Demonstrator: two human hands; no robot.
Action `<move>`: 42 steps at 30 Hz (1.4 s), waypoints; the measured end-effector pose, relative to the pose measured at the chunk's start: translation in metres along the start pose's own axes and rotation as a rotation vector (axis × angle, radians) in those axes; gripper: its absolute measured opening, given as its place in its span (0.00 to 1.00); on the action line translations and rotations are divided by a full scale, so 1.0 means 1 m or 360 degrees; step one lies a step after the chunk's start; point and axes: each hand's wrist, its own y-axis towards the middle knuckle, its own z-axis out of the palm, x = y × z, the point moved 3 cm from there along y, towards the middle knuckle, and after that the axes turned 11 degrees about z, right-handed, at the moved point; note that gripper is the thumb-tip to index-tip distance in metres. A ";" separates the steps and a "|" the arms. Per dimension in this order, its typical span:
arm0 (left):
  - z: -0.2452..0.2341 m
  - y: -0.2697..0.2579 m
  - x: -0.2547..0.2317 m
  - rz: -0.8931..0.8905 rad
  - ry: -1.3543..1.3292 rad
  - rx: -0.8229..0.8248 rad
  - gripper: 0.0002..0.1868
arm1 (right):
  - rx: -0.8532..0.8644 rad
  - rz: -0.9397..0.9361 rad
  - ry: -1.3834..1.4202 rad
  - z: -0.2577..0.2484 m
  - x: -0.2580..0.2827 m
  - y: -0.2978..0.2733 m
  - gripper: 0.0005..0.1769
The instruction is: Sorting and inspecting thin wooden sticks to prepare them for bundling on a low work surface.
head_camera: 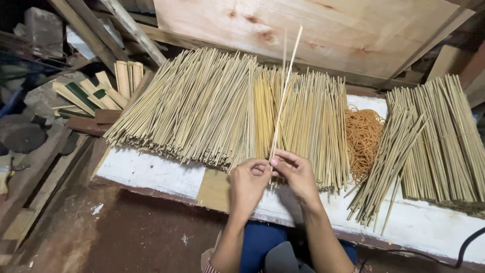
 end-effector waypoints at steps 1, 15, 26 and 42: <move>0.014 -0.001 0.007 -0.0012 0.0003 -0.0002 0.09 | 0.0003 0.0012 0.0000 -0.009 0.003 -0.007 0.25; 0.201 -0.046 -0.023 0.0418 -0.0105 0.1167 0.35 | -0.1225 -0.0089 -0.0605 -0.228 -0.002 -0.048 0.18; 0.095 -0.008 -0.002 0.0884 0.0096 -0.0004 0.09 | -0.1062 -0.0583 -0.1314 -0.137 0.011 -0.012 0.18; 0.017 0.075 0.105 0.0104 0.1018 -0.0180 0.11 | -0.0209 -0.0794 -0.1850 0.045 -0.024 0.060 0.09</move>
